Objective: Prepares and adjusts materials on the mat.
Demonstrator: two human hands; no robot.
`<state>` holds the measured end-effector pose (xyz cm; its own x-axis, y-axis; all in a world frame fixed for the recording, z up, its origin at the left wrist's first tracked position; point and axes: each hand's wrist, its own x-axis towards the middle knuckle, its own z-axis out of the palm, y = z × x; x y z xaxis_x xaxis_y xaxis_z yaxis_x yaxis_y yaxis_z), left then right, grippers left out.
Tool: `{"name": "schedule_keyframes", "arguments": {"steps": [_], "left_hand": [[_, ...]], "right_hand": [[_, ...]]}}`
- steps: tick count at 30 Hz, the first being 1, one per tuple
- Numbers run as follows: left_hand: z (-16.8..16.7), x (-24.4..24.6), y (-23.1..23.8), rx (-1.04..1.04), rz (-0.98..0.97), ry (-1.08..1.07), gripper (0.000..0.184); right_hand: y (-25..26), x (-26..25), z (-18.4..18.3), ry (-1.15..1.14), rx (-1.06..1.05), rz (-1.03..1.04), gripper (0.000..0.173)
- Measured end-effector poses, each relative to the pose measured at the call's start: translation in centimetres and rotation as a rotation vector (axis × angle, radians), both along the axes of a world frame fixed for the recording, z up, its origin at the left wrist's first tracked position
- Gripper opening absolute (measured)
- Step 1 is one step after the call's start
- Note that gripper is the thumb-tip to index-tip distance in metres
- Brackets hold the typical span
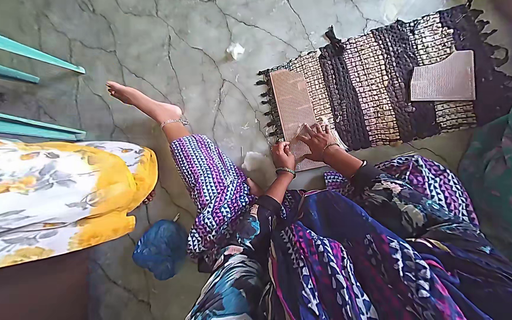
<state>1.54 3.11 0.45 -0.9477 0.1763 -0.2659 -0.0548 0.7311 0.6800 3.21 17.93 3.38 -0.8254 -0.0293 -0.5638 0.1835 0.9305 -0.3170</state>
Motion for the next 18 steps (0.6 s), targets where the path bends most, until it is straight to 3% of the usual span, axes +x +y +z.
{"name": "schedule_keyframes", "arguments": {"steps": [12, 15, 18], "left_hand": [[-0.1, -0.7, 0.7, -0.125, -0.062, -0.047, 0.029], [0.1, -1.0, 0.5, -0.164, -0.1, -0.068, 0.03], [-0.1, -1.2, 0.4, -0.152, -0.106, -0.072, 0.029]], "right_hand": [[0.1, -0.3, 0.2, -0.013, 0.014, -0.044, 0.08], [0.5, -0.6, 0.3, 0.21, -0.05, -0.049, 0.062], [0.1, -1.6, -0.3, 0.327, -0.092, 0.123, 0.051]]}}
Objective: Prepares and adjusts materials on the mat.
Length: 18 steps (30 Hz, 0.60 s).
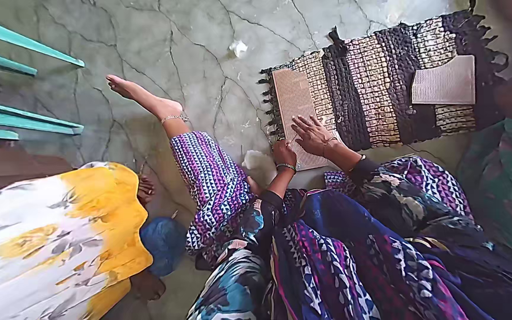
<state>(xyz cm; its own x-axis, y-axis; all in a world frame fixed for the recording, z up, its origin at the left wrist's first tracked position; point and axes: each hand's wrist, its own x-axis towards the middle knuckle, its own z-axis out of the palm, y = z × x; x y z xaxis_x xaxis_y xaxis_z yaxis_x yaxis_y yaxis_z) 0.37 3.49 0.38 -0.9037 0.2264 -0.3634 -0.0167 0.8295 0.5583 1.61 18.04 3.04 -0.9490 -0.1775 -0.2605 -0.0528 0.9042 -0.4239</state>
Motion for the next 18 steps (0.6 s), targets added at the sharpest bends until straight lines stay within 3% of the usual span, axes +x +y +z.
{"name": "schedule_keyframes", "arguments": {"steps": [3, 9, 14, 16, 18], "left_hand": [[-0.1, 0.0, 0.0, 0.001, 0.007, -0.001, 0.029], [0.7, 0.0, -1.0, 0.039, -0.01, -0.07, 0.026], [1.7, 0.7, -2.6, -0.052, -0.216, -0.154, 0.024], [2.4, 1.2, -3.1, -0.072, -0.274, -0.17, 0.024], [2.3, 1.6, -3.6, -0.077, -0.303, -0.156, 0.023]], "right_hand": [[-0.1, -0.9, -2.3, -0.082, 0.029, 0.097, 0.066], [-1.4, 2.5, -3.7, -0.105, -0.009, -0.044, 0.088], [-1.3, 7.3, -2.2, -0.281, 0.089, -0.005, 0.102], [-1.4, 8.0, -1.0, -0.364, 0.135, 0.033, 0.103], [-1.4, 8.0, 0.1, -0.353, 0.126, 0.044, 0.089]]}}
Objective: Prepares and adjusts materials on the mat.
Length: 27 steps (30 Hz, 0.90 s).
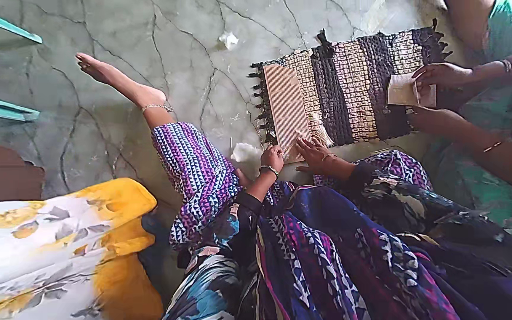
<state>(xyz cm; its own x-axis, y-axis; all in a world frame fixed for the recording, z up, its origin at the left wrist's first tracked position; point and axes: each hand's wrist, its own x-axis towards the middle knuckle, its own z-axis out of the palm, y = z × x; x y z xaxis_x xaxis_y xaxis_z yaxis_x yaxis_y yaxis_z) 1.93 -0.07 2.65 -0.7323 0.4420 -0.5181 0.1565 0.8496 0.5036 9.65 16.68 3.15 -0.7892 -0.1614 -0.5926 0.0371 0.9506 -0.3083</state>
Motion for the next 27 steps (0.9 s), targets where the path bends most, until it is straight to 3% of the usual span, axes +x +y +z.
{"name": "schedule_keyframes", "arguments": {"steps": [4, 7, 11, 14, 17, 20, 23, 27], "left_hand": [[-0.4, -1.0, -0.7, 0.052, 0.058, 0.086, 0.024], [-0.8, -2.3, -1.1, 0.089, 0.124, 0.134, 0.021], [-0.9, -2.7, -1.3, 0.084, 0.151, 0.129, 0.022], [-1.0, -2.7, -1.5, 0.158, 0.241, 0.059, 0.025], [-1.9, -3.1, -1.5, 0.457, 0.353, -0.131, 0.029], [-3.9, -2.5, -2.2, 0.744, 0.273, -0.246, 0.033], [-1.1, -2.2, -2.8, 0.746, 0.184, -0.399, 0.032], [-0.9, -2.2, -1.7, 0.699, 0.212, -0.336, 0.017]], "right_hand": [[1.5, -1.6, 2.0, 0.268, -0.151, -0.194, 0.043], [2.3, -3.1, 1.9, 0.455, -0.214, -0.442, 0.031], [2.3, -5.0, 0.8, 0.251, -0.013, -0.549, 0.037], [1.4, -5.4, -0.8, 0.242, 0.084, -0.511, 0.022], [0.8, -5.4, 0.0, 0.207, -0.129, -0.577, 0.023], [0.9, -5.3, 0.9, 0.083, -0.479, -0.63, 0.022], [0.8, -5.1, 1.9, 0.045, -0.619, -0.726, 0.02], [1.2, -5.3, 1.6, 0.014, -0.668, -0.764, 0.016]]}}
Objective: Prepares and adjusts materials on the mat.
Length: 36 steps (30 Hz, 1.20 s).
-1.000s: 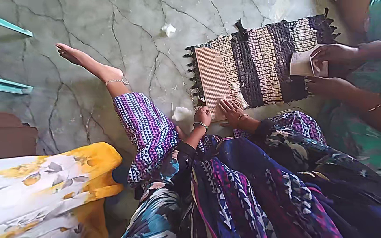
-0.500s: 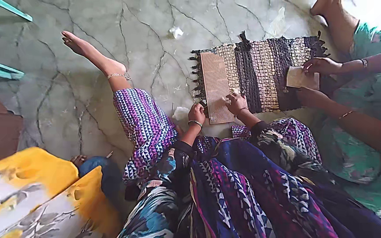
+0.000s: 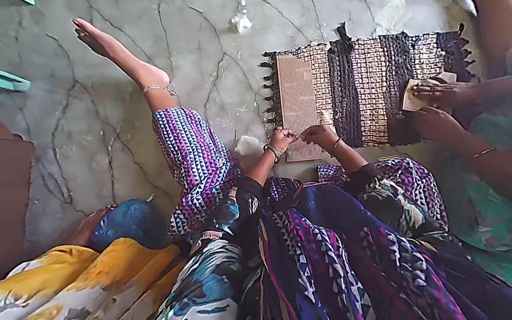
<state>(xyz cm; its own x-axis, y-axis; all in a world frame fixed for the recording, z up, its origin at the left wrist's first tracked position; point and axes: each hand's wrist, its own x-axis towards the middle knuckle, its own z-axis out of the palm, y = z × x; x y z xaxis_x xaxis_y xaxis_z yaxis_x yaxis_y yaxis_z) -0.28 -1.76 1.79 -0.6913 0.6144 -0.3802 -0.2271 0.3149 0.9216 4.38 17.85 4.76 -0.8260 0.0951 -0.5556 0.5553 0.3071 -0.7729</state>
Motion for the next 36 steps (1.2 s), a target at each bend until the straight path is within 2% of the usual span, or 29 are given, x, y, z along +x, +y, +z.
{"name": "schedule_keyframes", "arguments": {"steps": [3, 6, 9, 11, 13, 15, 17, 20, 24, 28, 36], "left_hand": [[-0.6, -1.7, 2.3, -0.077, 0.124, -0.069, 0.016], [-1.6, -1.2, 2.0, -0.03, 0.158, -0.028, 0.018], [-1.4, -1.4, 2.9, -0.05, 0.24, -0.098, 0.017], [-2.5, -0.8, 2.3, -0.02, 0.225, -0.025, 0.018], [-2.5, -0.4, 1.9, -0.035, 0.207, 0.02, 0.024], [-2.0, -0.4, 2.2, -0.113, 0.205, 0.058, 0.039], [-1.8, -0.5, 2.4, -0.21, 0.201, 0.184, 0.044], [-1.2, -1.0, 2.2, -0.357, 0.093, 0.422, 0.038], [-1.7, -1.8, 1.0, -0.409, -0.133, 0.689, 0.033], [-1.4, -3.3, 0.7, -0.52, -0.249, 0.654, 0.033], [-1.3, -2.5, 1.6, -0.655, -0.248, 0.653, 0.033]], "right_hand": [[0.3, -0.2, -0.6, -0.009, -0.039, -0.07, 0.013], [0.7, -0.3, -0.8, -0.023, -0.038, -0.116, 0.015], [0.9, -0.5, -1.2, -0.014, -0.057, -0.133, 0.016], [1.0, -0.8, -1.9, -0.004, -0.065, -0.152, 0.015], [1.4, -1.0, -2.3, 0.011, 0.02, -0.101, 0.017], [1.5, -1.2, -2.4, 0.033, 0.167, -0.025, 0.019], [1.2, -1.1, -2.7, 0.073, 0.32, 0.038, 0.021], [0.7, -1.2, -3.2, 0.071, 0.477, 0.081, 0.022], [0.9, -1.1, -3.9, 0.1, 0.527, 0.049, 0.024], [1.3, -1.2, -4.3, 0.099, 0.526, 0.031, 0.029], [1.2, -1.4, -3.7, 0.047, 0.53, 0.04, 0.035]]}}
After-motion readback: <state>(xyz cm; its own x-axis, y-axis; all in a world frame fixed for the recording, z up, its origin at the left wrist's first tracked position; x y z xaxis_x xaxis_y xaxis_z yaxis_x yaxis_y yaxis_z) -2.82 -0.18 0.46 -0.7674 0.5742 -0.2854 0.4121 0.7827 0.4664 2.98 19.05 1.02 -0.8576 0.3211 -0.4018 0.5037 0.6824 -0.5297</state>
